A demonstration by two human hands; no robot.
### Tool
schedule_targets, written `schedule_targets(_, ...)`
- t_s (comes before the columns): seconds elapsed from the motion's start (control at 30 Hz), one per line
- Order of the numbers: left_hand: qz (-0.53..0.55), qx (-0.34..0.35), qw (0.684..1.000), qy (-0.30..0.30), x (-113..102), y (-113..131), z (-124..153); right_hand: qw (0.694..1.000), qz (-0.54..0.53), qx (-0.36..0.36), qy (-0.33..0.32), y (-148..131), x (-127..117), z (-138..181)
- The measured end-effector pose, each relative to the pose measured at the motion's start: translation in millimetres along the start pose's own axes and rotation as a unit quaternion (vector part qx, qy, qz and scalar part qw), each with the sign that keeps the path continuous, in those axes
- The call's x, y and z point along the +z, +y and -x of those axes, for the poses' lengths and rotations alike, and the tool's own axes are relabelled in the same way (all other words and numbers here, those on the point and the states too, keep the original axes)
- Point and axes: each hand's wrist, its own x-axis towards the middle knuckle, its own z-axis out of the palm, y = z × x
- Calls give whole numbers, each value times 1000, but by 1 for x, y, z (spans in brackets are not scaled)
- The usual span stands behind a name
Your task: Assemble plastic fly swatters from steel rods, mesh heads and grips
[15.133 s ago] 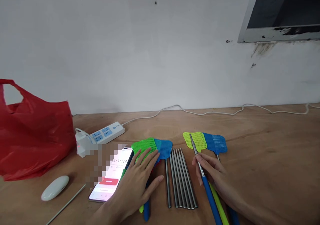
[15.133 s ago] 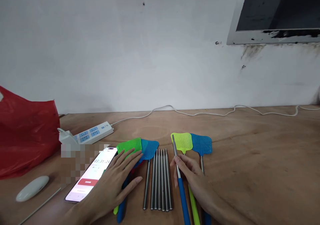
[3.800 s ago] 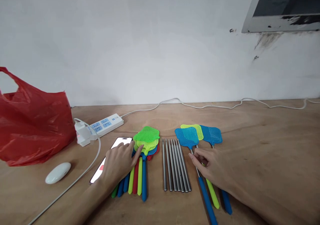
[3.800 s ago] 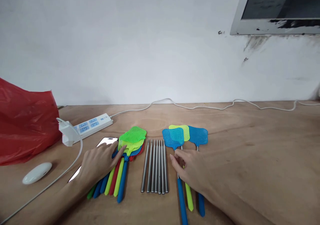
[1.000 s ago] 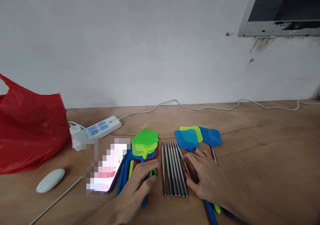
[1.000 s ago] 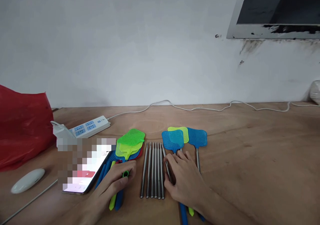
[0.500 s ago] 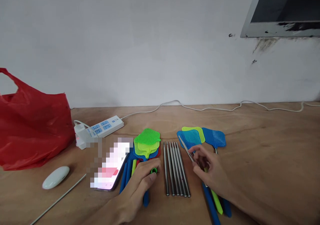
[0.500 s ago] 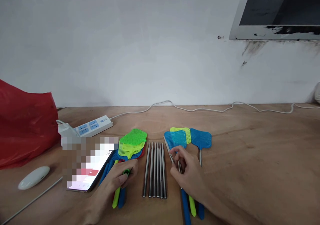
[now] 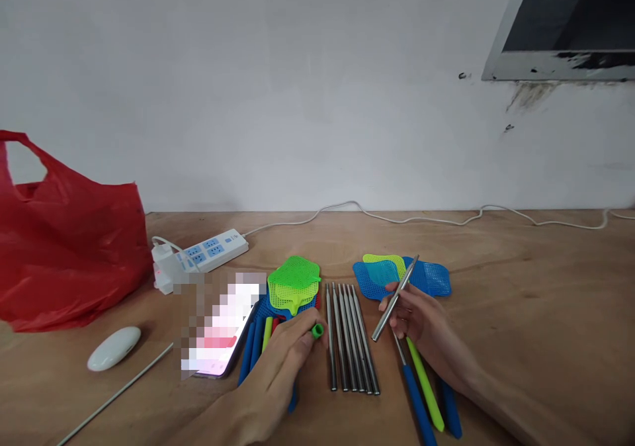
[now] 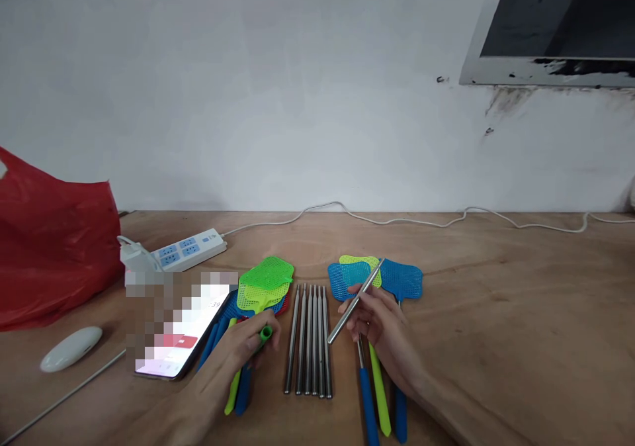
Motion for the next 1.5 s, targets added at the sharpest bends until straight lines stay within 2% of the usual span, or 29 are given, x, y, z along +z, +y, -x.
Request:
schedule_targets(0.17,-38,50,998,1,3,1,-1,1000,-18,-15,-1,1,-1,-2)
schedule_targets(0.3,-104,53,993,-23,3,-6,-2,999,-16,-29,13,-2,0,-1)
schedule_targets(0.47,-154,68,986,-9,1,-4,-2,998,-45,-41,25,-2,3,4)
schedule_targets(0.6,-158,67,985,-19,2,-1,-1,998,-56,-22,12,-1,6,8)
schedule_targets(0.83,-172,55,981,-73,2,-5,-4,997,-80,12,2,-1,9,12)
schedule_targets(1.1,-191,68,977,-70,2,-2,-5,998,-57,-2,-20,-7,12,17)
schedule_targets(1.27,-196,73,977,-35,2,-4,-2,998,-43,-28,-40,-5,11,17)
schedule_targets(1.5,-184,49,978,-82,0,0,-5,998,-20,-47,-43,-5,9,15)
